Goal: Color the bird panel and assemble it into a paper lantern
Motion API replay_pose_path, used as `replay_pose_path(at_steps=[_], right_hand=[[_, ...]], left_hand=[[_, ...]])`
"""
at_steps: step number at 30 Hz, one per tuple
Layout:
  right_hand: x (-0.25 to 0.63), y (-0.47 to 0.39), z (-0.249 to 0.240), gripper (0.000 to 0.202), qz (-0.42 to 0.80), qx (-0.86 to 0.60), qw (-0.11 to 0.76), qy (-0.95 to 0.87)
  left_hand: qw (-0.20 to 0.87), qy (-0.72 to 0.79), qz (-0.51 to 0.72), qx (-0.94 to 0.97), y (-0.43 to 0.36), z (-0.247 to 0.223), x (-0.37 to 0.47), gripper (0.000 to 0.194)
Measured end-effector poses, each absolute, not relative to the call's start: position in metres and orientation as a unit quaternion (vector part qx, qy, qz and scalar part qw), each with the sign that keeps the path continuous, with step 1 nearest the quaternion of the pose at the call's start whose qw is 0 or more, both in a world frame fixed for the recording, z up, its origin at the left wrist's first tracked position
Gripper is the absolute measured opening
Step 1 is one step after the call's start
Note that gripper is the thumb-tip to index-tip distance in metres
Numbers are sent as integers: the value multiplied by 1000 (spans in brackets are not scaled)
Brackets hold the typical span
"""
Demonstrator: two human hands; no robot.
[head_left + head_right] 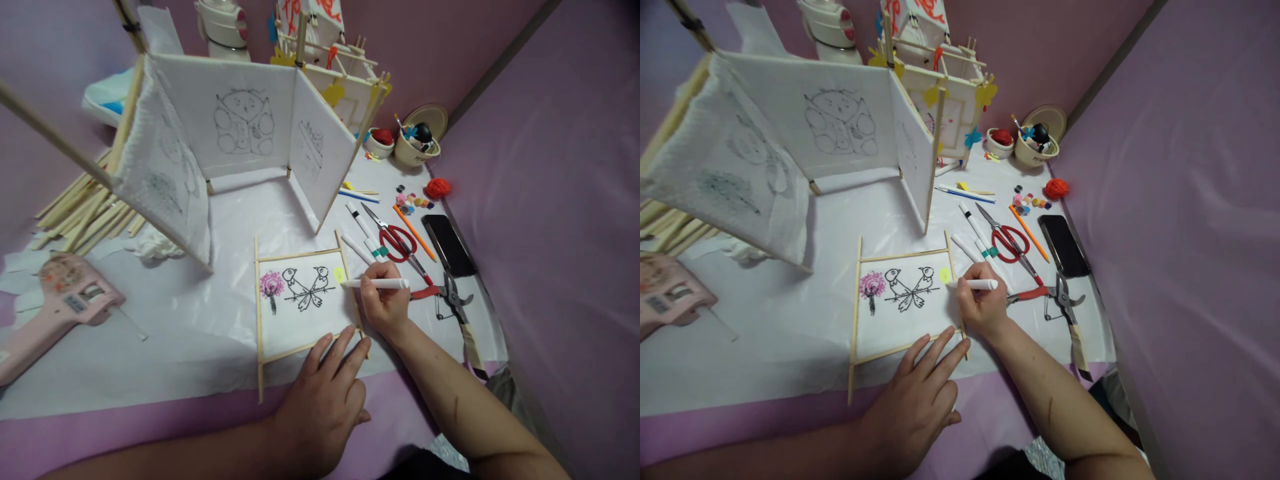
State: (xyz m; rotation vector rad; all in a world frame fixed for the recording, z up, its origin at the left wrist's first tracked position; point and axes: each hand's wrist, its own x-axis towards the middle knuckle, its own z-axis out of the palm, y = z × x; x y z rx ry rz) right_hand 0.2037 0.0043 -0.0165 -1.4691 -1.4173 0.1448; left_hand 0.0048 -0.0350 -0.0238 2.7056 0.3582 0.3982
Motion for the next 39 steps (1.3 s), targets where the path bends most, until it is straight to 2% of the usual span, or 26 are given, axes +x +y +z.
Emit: replay_pose_path(at_steps=[5,16,23,34,39], right_hand=[[205,4,-19,8,39,-611,531,-586],[204,6,-14,9,-10,-643,458,-614],[202,5,-11,13,-22,-642,463,-611],[203,2,-17,12,28,-620,499,-605],[203,4,-15,10,-5,-635,473,-611]], left_hand=[[193,130,148,961,-35,-24,5,31],[196,127,142,962,-36,-23,3,30],[199,128,136,962,-35,-23,4,30],[201,130,137,961,-36,-23,3,30],[200,129,137,962,-36,-23,3,30]])
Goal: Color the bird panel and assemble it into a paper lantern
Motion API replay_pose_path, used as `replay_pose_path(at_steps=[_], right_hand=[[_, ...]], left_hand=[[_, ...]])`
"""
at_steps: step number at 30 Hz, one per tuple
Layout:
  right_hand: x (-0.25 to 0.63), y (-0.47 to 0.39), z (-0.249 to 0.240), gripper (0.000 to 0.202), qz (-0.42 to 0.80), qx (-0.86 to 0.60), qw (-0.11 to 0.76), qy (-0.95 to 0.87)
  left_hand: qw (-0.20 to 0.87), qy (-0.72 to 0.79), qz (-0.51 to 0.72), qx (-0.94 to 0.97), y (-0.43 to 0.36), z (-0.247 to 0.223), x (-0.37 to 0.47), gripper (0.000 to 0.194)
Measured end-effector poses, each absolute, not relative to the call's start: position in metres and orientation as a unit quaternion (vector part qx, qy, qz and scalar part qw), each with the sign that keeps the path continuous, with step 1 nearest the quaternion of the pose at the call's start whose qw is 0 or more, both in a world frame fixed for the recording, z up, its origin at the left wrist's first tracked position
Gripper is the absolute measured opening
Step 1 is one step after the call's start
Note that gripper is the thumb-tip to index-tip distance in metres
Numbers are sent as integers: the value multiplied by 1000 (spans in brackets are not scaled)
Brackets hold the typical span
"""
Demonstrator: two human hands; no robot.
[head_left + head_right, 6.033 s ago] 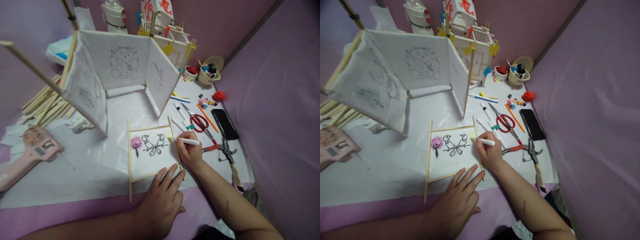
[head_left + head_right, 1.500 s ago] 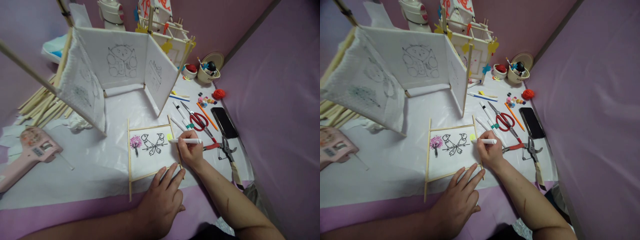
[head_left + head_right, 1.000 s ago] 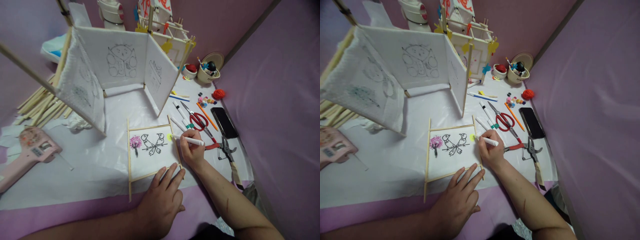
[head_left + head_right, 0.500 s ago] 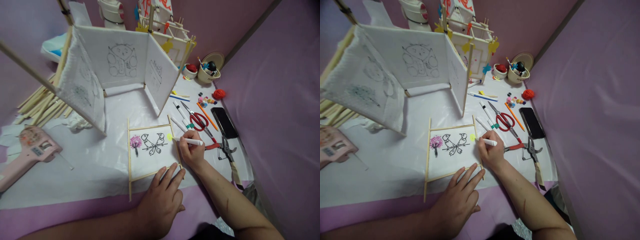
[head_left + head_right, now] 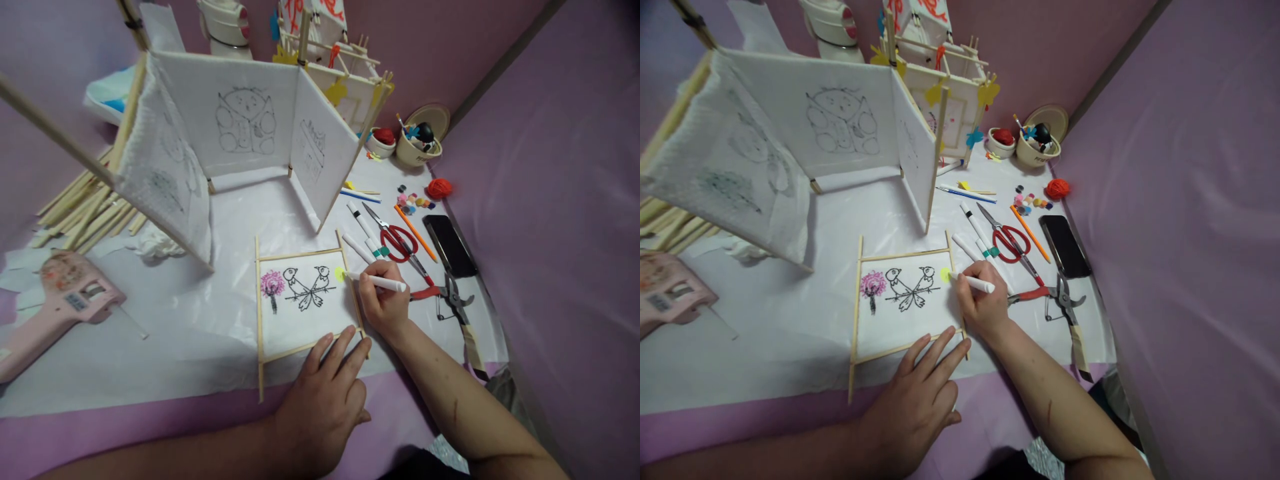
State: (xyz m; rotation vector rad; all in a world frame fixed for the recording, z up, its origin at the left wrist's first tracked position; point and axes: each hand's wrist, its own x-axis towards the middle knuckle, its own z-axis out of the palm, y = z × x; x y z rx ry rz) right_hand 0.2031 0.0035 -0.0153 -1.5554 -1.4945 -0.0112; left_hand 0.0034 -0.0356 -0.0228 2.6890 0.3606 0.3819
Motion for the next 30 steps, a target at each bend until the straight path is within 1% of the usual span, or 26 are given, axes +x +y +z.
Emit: replay_pose_path(at_steps=[5,18,25,30], right_hand=[[203,4,-12,11,-18,-644,454,-615],[202,1,-15,13,27,-624,489,-609],[202,3,-14,11,-11,-643,471,-605],[200,3,-11,12,-11,-646,466,-605]], left_hand=[[203,130,129,962,-36,-22,4,30],[203,129,137,961,-35,-22,4,30],[200,128,142,961,-35,-21,4,30],[204,129,138,961,-35,-22,4,29]])
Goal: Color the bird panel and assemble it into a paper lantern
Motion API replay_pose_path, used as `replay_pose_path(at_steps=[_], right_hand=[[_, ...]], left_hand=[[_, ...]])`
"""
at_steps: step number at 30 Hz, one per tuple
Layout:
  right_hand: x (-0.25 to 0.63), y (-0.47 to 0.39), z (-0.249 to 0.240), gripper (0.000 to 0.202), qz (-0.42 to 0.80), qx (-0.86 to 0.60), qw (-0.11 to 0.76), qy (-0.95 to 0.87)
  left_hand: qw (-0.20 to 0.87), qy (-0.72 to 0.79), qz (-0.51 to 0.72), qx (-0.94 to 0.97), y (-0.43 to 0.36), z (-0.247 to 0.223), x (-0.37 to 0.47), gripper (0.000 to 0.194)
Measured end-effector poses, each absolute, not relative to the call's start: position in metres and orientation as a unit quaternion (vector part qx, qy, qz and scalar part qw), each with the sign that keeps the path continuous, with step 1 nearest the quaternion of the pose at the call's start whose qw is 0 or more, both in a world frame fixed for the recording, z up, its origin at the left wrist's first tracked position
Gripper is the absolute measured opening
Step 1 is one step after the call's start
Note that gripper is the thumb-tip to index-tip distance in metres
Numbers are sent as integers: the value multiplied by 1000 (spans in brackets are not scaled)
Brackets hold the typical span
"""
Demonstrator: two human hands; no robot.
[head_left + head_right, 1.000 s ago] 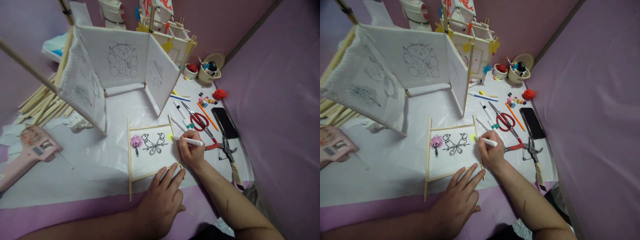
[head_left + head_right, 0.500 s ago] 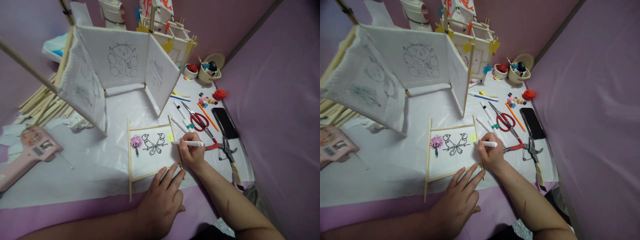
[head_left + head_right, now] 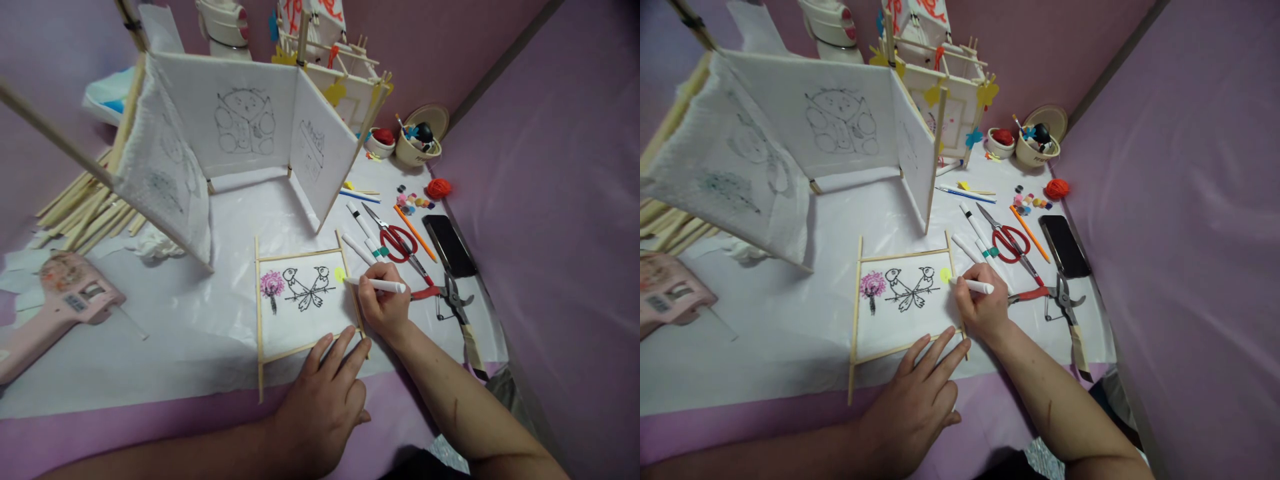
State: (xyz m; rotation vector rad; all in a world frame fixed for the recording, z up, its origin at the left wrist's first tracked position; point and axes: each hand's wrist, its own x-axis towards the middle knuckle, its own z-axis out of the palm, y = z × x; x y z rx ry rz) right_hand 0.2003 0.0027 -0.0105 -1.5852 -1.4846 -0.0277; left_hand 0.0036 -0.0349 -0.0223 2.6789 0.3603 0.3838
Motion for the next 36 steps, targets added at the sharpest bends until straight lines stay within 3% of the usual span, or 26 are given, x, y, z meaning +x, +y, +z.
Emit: replay_pose_path(at_steps=[20,36], right_hand=[[201,6,-11,6,4,-644,479,-597],[200,4,-11,13,-6,-648,474,-596]], left_hand=[[198,125,141,962,-35,-24,3,30],[185,131,155,962,-34,-21,4,32]])
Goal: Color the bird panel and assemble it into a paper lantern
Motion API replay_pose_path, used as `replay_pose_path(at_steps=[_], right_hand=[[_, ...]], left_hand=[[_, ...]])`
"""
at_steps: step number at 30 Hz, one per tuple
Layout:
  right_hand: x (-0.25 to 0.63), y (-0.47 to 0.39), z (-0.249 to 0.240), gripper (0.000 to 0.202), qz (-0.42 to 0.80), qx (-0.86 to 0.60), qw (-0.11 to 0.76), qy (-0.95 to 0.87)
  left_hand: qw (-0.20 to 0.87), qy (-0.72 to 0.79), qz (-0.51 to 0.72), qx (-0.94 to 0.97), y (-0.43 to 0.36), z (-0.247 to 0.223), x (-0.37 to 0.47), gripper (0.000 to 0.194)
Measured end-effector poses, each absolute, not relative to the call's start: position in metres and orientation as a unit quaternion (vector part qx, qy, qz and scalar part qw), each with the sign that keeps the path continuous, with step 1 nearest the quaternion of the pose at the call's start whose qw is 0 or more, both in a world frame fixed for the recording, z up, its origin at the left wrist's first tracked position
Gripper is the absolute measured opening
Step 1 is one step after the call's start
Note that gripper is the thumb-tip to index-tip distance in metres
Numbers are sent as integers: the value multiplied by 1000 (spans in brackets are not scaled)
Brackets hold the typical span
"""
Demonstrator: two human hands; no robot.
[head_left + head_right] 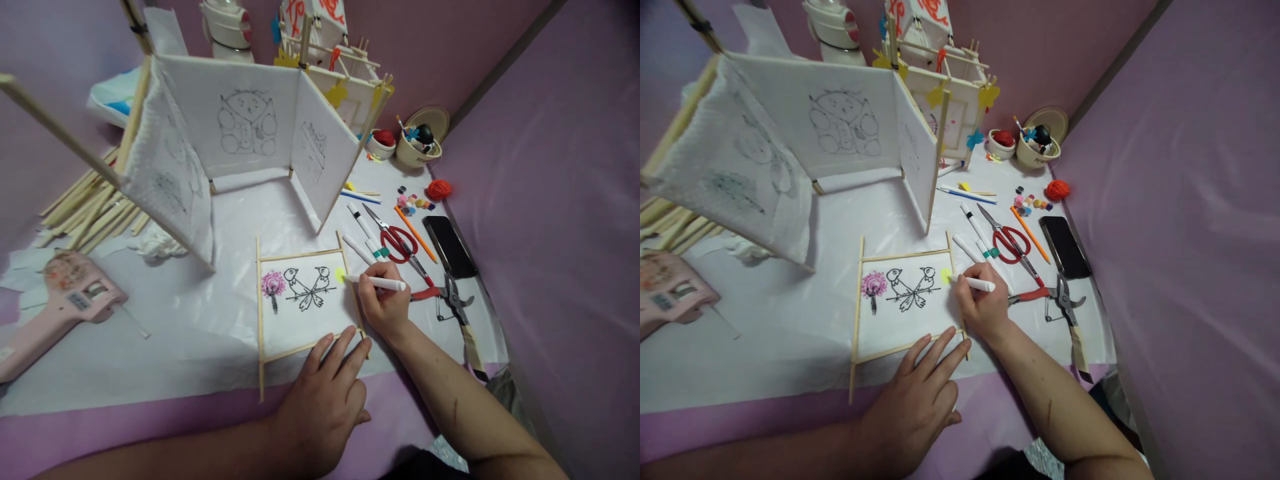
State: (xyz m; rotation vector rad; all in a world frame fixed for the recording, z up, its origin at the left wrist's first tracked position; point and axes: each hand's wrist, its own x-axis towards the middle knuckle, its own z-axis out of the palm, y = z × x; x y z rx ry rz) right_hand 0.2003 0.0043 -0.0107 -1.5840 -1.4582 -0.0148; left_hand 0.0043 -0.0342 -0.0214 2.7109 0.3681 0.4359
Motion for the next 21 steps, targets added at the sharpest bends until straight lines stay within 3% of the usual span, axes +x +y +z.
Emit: replay_pose_path(at_steps=[21], right_hand=[[201,3,-10,12,39,-628,483,-609]], left_hand=[[191,124,142,963,-34,-24,4,30]])
